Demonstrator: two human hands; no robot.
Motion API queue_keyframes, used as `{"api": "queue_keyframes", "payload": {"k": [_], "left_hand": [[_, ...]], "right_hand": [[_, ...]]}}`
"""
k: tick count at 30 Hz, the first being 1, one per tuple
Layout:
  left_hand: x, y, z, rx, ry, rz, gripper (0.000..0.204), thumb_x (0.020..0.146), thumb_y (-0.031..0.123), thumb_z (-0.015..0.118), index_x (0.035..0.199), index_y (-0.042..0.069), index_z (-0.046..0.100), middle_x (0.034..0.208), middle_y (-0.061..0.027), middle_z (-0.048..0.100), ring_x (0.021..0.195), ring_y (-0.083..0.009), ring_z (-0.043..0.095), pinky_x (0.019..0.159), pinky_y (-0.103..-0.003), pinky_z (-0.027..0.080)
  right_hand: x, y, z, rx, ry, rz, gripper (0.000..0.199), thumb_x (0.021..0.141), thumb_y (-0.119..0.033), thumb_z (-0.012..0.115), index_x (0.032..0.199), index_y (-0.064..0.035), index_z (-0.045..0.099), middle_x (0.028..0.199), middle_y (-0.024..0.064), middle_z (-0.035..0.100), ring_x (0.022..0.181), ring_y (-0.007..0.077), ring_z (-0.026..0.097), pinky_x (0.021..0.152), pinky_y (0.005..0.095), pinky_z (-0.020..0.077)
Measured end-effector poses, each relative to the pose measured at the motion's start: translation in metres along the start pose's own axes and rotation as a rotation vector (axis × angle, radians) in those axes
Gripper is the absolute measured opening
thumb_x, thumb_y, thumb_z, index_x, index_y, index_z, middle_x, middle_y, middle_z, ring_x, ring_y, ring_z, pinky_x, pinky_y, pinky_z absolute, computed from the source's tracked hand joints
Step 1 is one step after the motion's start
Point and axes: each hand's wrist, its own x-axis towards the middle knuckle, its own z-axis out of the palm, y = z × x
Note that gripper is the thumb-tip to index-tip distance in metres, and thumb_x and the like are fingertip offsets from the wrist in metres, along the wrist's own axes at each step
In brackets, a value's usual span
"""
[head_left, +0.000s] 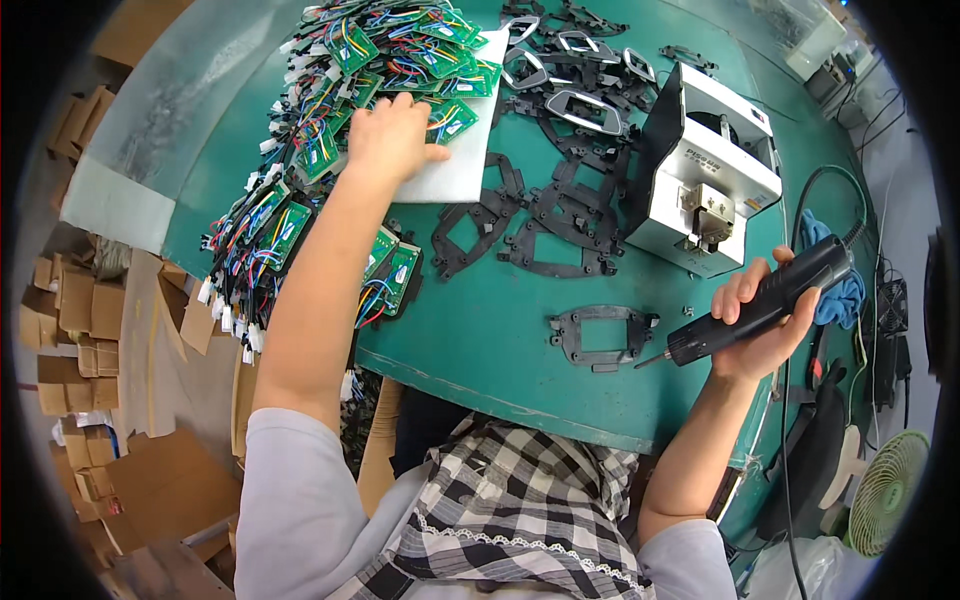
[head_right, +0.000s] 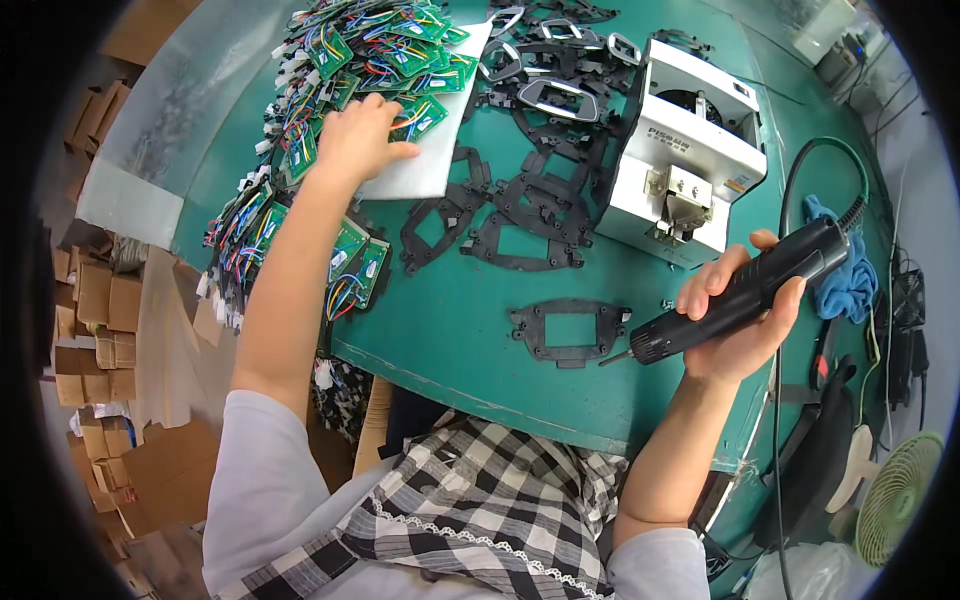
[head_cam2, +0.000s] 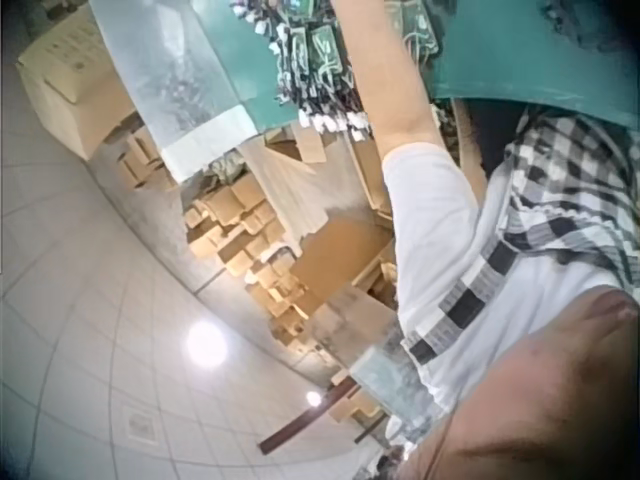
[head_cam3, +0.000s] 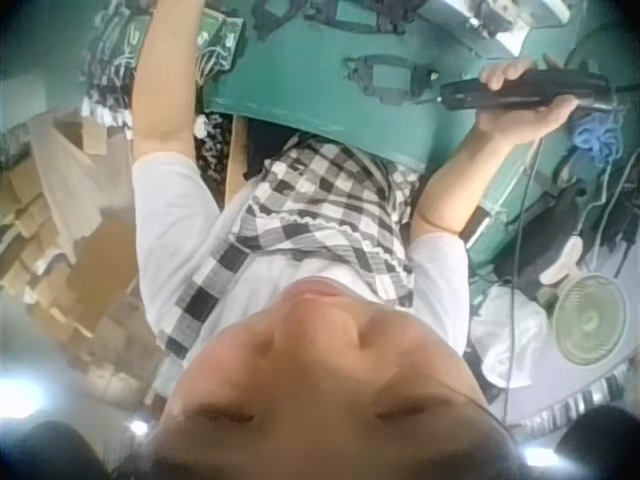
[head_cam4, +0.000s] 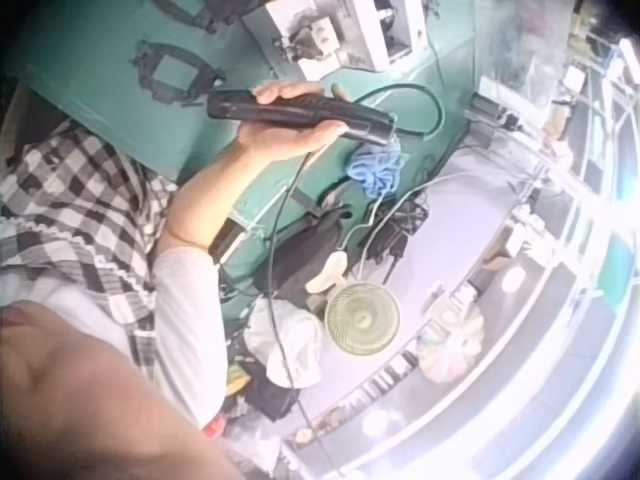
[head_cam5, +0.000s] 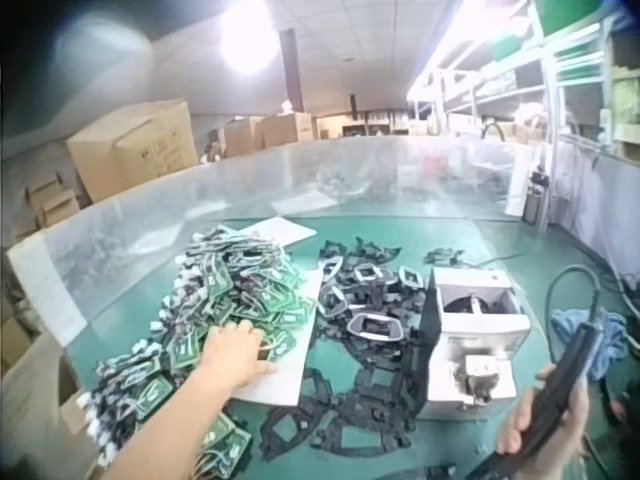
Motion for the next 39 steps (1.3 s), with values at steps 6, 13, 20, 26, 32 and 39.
{"api": "queue_keyframes", "payload": {"k": [6, 13, 20, 26, 32, 39], "left_hand": [[-0.017, 0.015, -0.016, -0.344, 0.448, 0.109, 0.044, 0.068, 0.035, 0.077, 0.100, 0.010, 0.060, 0.095, -0.0057, 0.059, 0.093, -0.0250, 0.059, 0.081, -0.037, 0.045], [-0.117, 0.125, -0.061, -0.724, 0.102, 0.516, 0.042, 0.067, 0.030, 0.074, 0.101, 0.010, 0.059, 0.100, -0.0072, 0.055, 0.094, -0.0241, 0.056, 0.087, -0.042, 0.041], [-0.153, 0.152, -0.026, -0.866, -0.064, 0.576, 0.042, 0.071, 0.030, 0.072, 0.108, 0.014, 0.061, 0.104, -0.0057, 0.056, 0.107, -0.0257, 0.051, 0.105, -0.051, 0.029], [-0.134, 0.140, -0.024, -0.922, -0.155, 0.705, 0.041, 0.067, 0.029, 0.079, 0.104, 0.018, 0.066, 0.102, -0.0010, 0.058, 0.105, -0.0216, 0.053, 0.110, -0.051, 0.022], [-0.133, 0.133, -0.030, -0.986, 0.068, 0.596, 0.044, 0.060, 0.024, 0.080, 0.101, 0.013, 0.067, 0.096, -0.0024, 0.058, 0.090, -0.0202, 0.059, 0.103, -0.050, 0.033], [-0.128, 0.121, -0.028, -1.023, 0.173, 0.419, 0.044, 0.061, 0.022, 0.080, 0.102, 0.014, 0.067, 0.094, -0.0026, 0.057, 0.081, -0.0192, 0.056, 0.100, -0.044, 0.036]], "right_hand": [[-0.001, -0.001, 0.000, -0.031, 0.027, 0.006, 0.054, 0.096, -0.053, 0.039, 0.118, -0.0044, 0.046, 0.066, 0.0078, 0.048, 0.048, 0.0173, 0.049, 0.046, 0.0324, 0.0420], [-0.001, -0.006, -0.008, 0.003, 0.031, -0.020, 0.055, 0.096, -0.054, 0.039, 0.119, -0.0051, 0.049, 0.070, 0.0080, 0.049, 0.049, 0.0166, 0.046, 0.048, 0.0314, 0.0385], [-0.002, -0.009, -0.009, -0.011, 0.099, -0.031, 0.053, 0.094, -0.053, 0.044, 0.119, -0.0069, 0.049, 0.069, 0.0093, 0.051, 0.052, 0.0196, 0.049, 0.049, 0.0341, 0.0420], [0.015, -0.019, 0.010, -0.435, 0.132, -0.351, 0.054, 0.088, -0.039, 0.060, 0.115, 0.0038, 0.042, 0.067, 0.0156, 0.058, 0.052, 0.0231, 0.059, 0.051, 0.0325, 0.0501], [0.053, -0.037, 0.050, -0.620, 0.060, -0.736, 0.053, 0.087, -0.039, 0.059, 0.101, 0.0097, 0.043, 0.056, 0.0129, 0.055, 0.045, 0.0174, 0.055, 0.052, 0.0266, 0.0469], [0.068, -0.027, 0.057, -0.738, -0.090, -0.741, 0.052, 0.088, -0.037, 0.059, 0.103, 0.0090, 0.041, 0.063, 0.0155, 0.057, 0.046, 0.0210, 0.057, 0.044, 0.0299, 0.0478]]}}
